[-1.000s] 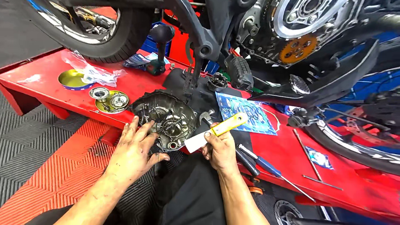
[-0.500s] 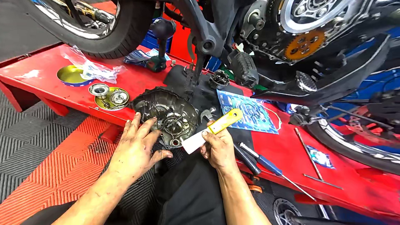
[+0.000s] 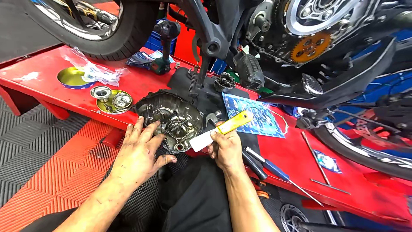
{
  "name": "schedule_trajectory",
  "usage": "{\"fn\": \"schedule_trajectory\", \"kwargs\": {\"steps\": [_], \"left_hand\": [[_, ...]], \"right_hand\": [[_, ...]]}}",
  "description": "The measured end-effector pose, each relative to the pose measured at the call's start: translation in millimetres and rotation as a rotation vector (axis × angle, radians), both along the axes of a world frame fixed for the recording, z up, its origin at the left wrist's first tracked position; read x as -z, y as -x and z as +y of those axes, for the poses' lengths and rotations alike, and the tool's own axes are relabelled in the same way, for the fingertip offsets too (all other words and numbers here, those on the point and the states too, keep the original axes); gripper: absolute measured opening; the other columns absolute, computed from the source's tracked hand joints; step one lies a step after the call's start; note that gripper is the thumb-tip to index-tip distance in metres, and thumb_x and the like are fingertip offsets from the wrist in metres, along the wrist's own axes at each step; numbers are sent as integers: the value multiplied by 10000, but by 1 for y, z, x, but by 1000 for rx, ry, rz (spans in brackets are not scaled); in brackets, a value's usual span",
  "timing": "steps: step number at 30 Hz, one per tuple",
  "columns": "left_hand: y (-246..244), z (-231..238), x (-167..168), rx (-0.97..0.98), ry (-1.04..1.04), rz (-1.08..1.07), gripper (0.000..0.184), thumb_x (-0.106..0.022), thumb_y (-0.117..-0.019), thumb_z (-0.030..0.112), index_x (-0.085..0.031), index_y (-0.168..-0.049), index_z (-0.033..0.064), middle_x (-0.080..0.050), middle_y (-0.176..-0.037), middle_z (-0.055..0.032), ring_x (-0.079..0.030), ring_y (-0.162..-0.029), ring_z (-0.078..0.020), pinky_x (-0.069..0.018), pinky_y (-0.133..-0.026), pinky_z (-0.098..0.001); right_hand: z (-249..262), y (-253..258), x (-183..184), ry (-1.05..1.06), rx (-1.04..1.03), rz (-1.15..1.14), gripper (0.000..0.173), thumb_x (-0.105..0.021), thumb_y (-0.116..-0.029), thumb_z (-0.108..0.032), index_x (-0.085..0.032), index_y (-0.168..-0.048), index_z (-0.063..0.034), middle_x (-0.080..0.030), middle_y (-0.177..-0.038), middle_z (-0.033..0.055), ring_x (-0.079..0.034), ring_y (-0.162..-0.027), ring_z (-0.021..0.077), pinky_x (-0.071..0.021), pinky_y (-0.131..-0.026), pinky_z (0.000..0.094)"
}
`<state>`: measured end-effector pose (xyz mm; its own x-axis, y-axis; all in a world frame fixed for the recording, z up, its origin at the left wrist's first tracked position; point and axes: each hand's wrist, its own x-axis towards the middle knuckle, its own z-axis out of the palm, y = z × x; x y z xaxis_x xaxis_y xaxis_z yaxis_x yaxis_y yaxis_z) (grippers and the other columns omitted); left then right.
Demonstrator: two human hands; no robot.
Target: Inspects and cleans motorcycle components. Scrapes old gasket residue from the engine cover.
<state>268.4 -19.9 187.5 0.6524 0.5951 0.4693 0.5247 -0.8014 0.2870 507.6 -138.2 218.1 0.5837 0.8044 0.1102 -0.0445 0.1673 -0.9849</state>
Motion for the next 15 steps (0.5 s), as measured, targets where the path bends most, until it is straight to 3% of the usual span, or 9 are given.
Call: {"fn": "schedule_trajectory", "kwargs": {"steps": [3,6,9,13,15], "left_hand": [[1,-1,0,-4,-1,5,817,-462,-844,873,-762,-1166,184,-547,-1519,-99,-348,-1500,-434,-295,-1205,-652],[0,0,0,4,-2,-4,822,-459,-845,874,-764,-1157,177,-548,-1518,-99,-350,-1499,-433,-288,-1208,-658],[1,-1,0,-2,-2,1,809,-467,-847,868,-763,-1160,183,-546,-1519,-98,-350,-1499,-428,-281,-1211,-652],[-1,-2,-1,-11,4,22,805,-480,-841,866,-761,-1167,186,-547,-1521,-93,-344,-1504,-431,-278,-1218,-649],[-1,-2,-2,-11,13,23,807,-485,-834,871,-762,-1165,189,-544,-1523,-89,-340,-1506,-426,-268,-1223,-648]], "right_hand": [[7,-8,0,33,26,-30,204,-553,-1033,-155,-538,-1234,-126,-607,-629,73,-514,-390,103,-436,-342,239],[10,5,-6,31,-85,-42,236,-547,-1014,-94,-524,-1249,-89,-612,-635,97,-525,-394,113,-442,-344,242],[17,-9,-7,43,67,-37,213,-540,-996,-58,-530,-1208,-70,-591,-597,69,-507,-379,110,-429,-332,248],[11,7,-9,58,-39,-70,238,-547,-999,-80,-538,-1237,-91,-599,-624,78,-498,-381,98,-433,-340,238],[16,-4,-11,50,22,-99,243,-543,-989,-41,-523,-1230,-68,-607,-621,69,-515,-385,109,-449,-339,251]]}}
